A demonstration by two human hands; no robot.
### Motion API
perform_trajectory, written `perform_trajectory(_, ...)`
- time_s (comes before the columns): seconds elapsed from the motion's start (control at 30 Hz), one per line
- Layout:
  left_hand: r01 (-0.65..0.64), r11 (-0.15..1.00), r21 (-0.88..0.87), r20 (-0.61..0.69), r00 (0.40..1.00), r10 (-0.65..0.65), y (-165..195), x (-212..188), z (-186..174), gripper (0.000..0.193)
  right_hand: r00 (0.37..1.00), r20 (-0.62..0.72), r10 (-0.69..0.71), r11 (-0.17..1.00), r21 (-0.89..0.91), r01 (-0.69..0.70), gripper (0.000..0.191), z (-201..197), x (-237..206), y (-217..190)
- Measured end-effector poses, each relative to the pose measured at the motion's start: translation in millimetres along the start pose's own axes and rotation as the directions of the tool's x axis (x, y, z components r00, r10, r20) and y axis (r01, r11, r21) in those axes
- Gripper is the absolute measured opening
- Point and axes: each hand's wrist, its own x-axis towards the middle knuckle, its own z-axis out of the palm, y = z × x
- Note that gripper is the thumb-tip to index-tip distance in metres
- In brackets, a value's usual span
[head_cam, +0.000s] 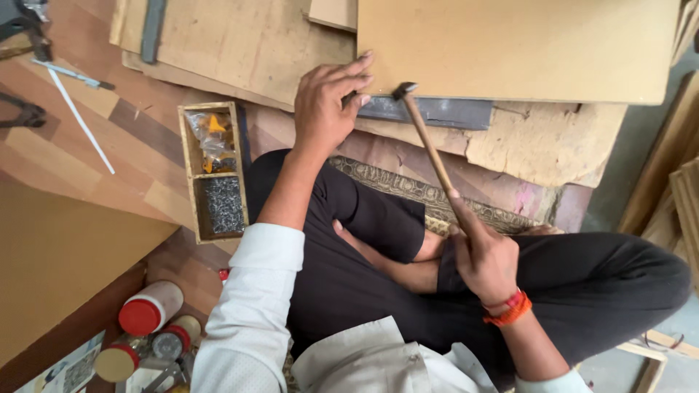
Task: The person assembles a wooden frame by attaching a rectangular board to a wooden frame using a hammer and nails. They repeatedly pick up nails, position the board, and hammer nails into the frame to secure it.
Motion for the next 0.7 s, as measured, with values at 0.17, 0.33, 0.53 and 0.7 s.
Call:
perform_trajectory(0.17, 0.167, 0.986, -0.012, -0.069, 0.984, -0.167, -14, -4, -19, 0.017, 0.991, -0.107, 0.079, 0.982, 0.182, -0.059, 0.051, -12, -23, 11)
perform_trajectory(0.33, 0.335, 0.924, 0.181, -0.152, 0.938, -0.311, -54, -77, -106, 0.015, 0.933, -0.049, 0.356, 0.904, 0.269, -0.331, 0.051, -18, -41, 23)
perform_trajectory(0.53, 0.563, 0.631, 0.534, 0.091, 0.704, -0.704, -73, -205, -140, 0.013, 0.945, -0.105, 0.310, 0.919, 0.289, -0.269, 0.049, -13, -36, 35)
perform_trajectory(0.7, 0.486, 0.712, 0.506, 0.058, 0.805, -0.591, -81, -239, -121, 0.023, 0.968, -0.134, 0.214, 0.934, 0.318, -0.162, 0.048, -11, -29, 37)
